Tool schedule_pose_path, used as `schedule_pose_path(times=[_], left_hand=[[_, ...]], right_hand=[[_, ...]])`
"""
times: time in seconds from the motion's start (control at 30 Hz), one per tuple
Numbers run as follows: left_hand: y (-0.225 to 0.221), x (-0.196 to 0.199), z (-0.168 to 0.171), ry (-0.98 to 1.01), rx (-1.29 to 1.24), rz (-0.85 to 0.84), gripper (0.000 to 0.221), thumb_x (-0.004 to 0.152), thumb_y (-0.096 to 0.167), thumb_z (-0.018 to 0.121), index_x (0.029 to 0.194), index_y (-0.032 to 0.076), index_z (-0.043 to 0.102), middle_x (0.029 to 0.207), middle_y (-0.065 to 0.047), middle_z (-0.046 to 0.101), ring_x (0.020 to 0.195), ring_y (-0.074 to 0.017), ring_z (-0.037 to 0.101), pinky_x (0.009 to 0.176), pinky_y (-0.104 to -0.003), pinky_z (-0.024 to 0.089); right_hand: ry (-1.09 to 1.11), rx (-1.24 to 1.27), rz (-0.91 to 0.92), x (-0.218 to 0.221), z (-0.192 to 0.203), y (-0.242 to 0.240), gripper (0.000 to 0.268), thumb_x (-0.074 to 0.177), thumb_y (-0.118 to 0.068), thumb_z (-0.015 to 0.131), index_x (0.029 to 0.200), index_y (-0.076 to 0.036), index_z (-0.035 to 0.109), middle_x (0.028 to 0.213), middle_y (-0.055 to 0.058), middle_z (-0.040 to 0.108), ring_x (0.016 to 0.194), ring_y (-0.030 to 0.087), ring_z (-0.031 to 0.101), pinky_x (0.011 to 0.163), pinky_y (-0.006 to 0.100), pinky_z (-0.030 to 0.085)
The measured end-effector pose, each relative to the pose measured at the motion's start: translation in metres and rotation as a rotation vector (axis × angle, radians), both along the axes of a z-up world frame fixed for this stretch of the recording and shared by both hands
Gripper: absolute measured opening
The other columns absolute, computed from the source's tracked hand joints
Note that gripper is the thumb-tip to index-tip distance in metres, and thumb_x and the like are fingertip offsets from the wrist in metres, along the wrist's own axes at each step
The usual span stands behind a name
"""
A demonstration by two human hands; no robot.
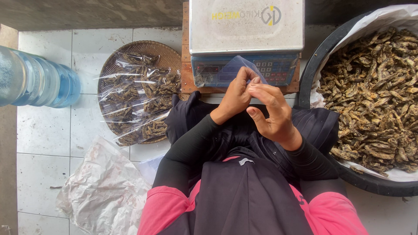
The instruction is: The person scoops dried fish from a large basin and places them into a clear plastic bag. They then place the bag on a digital scale to weigh the contents, adding more fish as needed to reach a target weight.
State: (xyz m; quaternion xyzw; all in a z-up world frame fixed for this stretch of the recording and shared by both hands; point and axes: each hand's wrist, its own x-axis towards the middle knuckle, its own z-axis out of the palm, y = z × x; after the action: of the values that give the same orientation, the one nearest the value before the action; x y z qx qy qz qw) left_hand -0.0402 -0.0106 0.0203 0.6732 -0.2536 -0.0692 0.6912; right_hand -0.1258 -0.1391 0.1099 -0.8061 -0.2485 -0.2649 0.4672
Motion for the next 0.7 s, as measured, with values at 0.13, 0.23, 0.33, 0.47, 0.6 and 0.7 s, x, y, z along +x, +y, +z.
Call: schedule_pose_path(times=[0.13,0.23,0.33,0.47,0.6,0.7], left_hand=[[-0.001,-0.007,0.000,0.087,-0.032,-0.064,0.015,0.108,0.014,0.055,0.110,0.001,0.047,0.100,-0.012,0.067,0.090,-0.0164,0.072,0.075,-0.029,0.062],[-0.003,-0.012,-0.002,0.092,-0.015,-0.084,0.016,0.108,0.015,0.056,0.110,0.002,0.048,0.099,-0.012,0.067,0.087,-0.0155,0.073,0.073,-0.029,0.063],[-0.007,-0.019,-0.006,0.107,0.004,-0.108,0.016,0.107,0.016,0.056,0.109,0.002,0.047,0.099,-0.011,0.066,0.086,-0.0159,0.075,0.072,-0.029,0.064],[-0.015,-0.025,-0.011,-0.023,0.072,-0.073,0.018,0.107,0.016,0.058,0.108,0.001,0.049,0.095,-0.013,0.068,0.082,-0.0193,0.074,0.070,-0.030,0.061],[-0.015,-0.025,-0.014,-0.022,0.090,-0.113,0.018,0.107,0.017,0.058,0.106,0.002,0.049,0.091,-0.014,0.068,0.079,-0.0200,0.074,0.068,-0.031,0.060],[-0.016,-0.027,-0.012,0.017,0.036,-0.193,0.017,0.108,0.017,0.057,0.106,0.003,0.048,0.094,-0.013,0.068,0.082,-0.0191,0.075,0.069,-0.030,0.062]], right_hand=[[0.040,0.024,-0.100,-0.002,-0.001,0.001,0.026,0.108,-0.010,0.064,0.132,0.000,0.059,0.129,0.017,0.065,0.121,0.030,0.067,0.102,0.038,0.058],[0.089,0.014,-0.156,-0.008,0.000,-0.007,0.022,0.108,-0.007,0.063,0.129,0.000,0.062,0.125,0.016,0.067,0.115,0.028,0.069,0.096,0.035,0.059],[0.143,0.006,-0.159,-0.020,0.000,-0.014,0.019,0.107,-0.004,0.063,0.125,0.000,0.064,0.122,0.015,0.068,0.111,0.026,0.070,0.093,0.034,0.060],[0.166,0.013,-0.095,-0.046,-0.002,-0.017,0.020,0.102,-0.003,0.065,0.122,-0.001,0.064,0.119,0.014,0.069,0.111,0.026,0.070,0.094,0.033,0.058],[0.198,0.008,-0.110,-0.060,-0.009,-0.019,0.020,0.101,-0.001,0.065,0.121,-0.001,0.065,0.120,0.012,0.070,0.117,0.027,0.069,0.102,0.036,0.056],[0.200,-0.028,-0.193,-0.063,-0.013,-0.025,0.021,0.101,0.001,0.065,0.121,-0.001,0.065,0.122,0.013,0.070,0.121,0.029,0.068,0.105,0.037,0.055]])
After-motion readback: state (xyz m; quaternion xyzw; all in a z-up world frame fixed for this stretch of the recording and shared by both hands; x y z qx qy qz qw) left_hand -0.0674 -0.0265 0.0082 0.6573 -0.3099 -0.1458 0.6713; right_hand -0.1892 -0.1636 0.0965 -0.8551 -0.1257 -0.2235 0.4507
